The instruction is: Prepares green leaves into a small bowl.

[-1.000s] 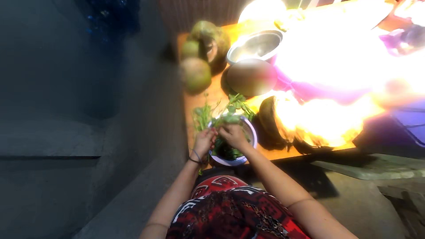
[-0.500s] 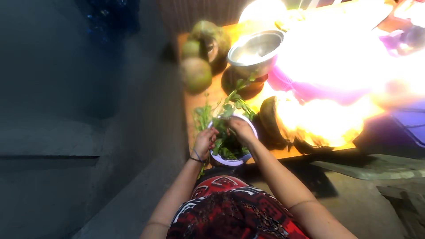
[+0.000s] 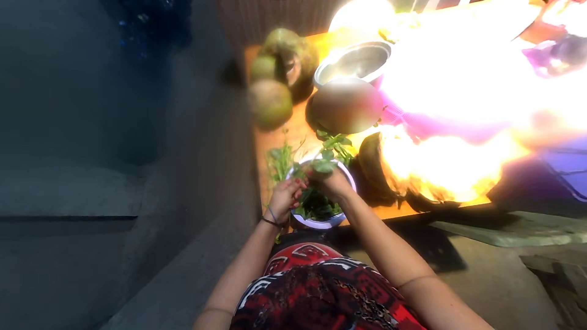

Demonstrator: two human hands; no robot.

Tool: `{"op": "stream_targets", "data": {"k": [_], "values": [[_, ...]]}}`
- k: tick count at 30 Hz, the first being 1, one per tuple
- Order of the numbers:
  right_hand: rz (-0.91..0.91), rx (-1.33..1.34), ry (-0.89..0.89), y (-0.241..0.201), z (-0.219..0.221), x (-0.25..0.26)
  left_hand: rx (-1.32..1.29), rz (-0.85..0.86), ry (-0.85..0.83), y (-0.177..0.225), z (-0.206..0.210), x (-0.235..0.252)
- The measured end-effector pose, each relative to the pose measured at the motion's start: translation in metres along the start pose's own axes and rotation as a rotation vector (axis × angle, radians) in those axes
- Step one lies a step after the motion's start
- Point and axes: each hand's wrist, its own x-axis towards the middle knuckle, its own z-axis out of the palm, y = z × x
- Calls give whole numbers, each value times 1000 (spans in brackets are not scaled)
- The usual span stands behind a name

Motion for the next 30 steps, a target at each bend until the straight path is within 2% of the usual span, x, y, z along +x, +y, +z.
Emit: {"op": "stream_targets", "data": {"k": [2, 6, 8, 11, 14, 17, 19, 23, 25, 28, 30], "values": [[-26, -161, -31, -2, -4, 0, -72, -34, -5, -1, -1, 1], [-283, -781, -125, -14, -9, -5, 2, -19, -9, -1, -5, -1], [-429, -947, -168, -14, -11, -4, 14, -17, 1, -1, -5, -1], [-553, -1090, -182, -14, -8, -4, 35, -6, -2, -2, -6, -1], [-494, -1018, -135, -13, -4, -6, 119, 59, -57, -8, -10, -10], [-307, -619, -13, -7, -2, -12, 195, 132, -113, -6, -13, -13], [-312, -403, 2, 10, -12, -10, 239, 165, -121, -5, -13, -11], [-339, -204, -85, 25, -26, 0, 309, 225, -73, -6, -10, 4], [-312, -260, -37, 20, -23, -2, 392, 273, -43, -7, -9, 5], [-335, -682, 105, -1, -17, -12, 581, 354, 19, -4, -9, -5], [-317, -790, 188, -9, -22, -14, 658, 401, 58, 0, -12, -10]]}}
